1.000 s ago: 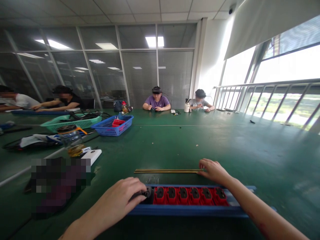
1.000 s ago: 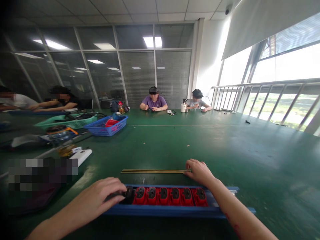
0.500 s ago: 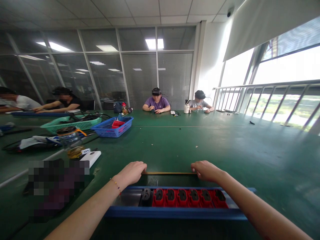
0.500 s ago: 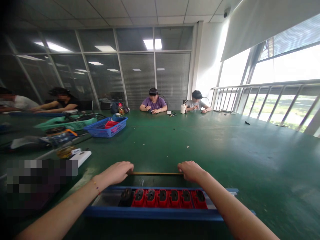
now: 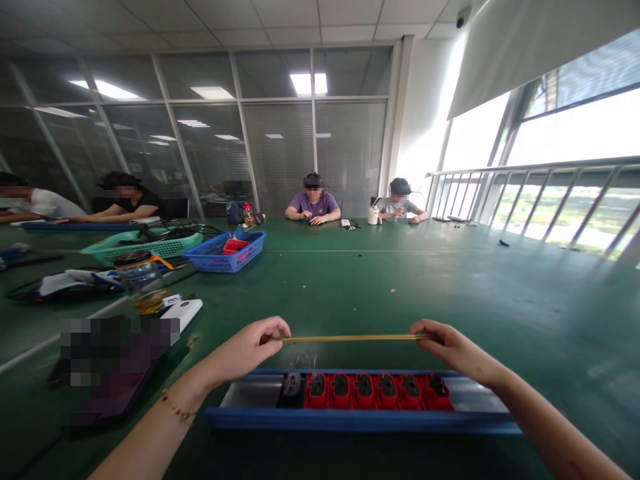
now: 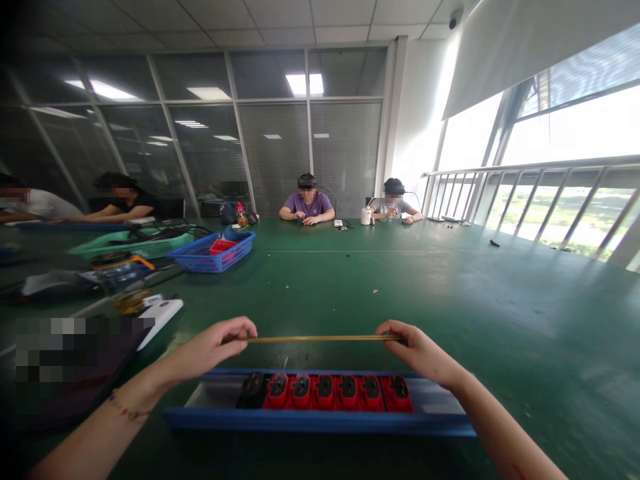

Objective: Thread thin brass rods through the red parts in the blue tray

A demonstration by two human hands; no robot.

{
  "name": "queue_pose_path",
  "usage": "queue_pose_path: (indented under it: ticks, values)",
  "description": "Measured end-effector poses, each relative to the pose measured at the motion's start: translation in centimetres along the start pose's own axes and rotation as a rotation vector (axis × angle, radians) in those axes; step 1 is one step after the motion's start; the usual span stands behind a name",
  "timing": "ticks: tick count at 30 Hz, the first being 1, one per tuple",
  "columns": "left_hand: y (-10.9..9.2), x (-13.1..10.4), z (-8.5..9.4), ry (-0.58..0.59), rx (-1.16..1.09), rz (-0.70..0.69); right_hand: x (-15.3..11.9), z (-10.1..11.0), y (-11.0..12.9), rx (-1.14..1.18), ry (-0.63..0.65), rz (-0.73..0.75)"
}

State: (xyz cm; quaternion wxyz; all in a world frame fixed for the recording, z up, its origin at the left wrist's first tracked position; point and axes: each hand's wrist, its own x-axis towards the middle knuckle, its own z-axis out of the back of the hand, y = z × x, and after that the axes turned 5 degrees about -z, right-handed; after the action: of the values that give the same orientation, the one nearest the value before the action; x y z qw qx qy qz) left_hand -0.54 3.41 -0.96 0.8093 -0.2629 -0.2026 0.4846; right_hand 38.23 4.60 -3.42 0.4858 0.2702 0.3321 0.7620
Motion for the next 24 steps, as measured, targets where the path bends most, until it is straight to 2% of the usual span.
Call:
queue_pose_path:
  ticks: [4,7,11,15,24]
  values:
    - [-2.0,-1.6,-1.3,-0.119,-0.091,0.073,-3.0,-0.5,1.0,0.138,-0.01,-0.068]
    - [-2.0,-2.1,-2.5,-0.162,-0.063,0.108,-4.3,-0.8,1.4,0.168,0.016,-0.1]
    - [-1.3,-2.4,-3.4,-0.094,-0.071,0.11,-4.6,-1.2,0.8,0.1,-0.005,-0.146]
    - [-1.1,-2.5,-3.4,-0.024,-0.094,0.115,-4.7,-1.3,0.2,0.041,0.041,-0.163]
    - [-0.8,-2.7,-3.4,-0.019,-0.109,0.109,-4.7,-1.3,-0.1,-0.007,0.06,-0.142]
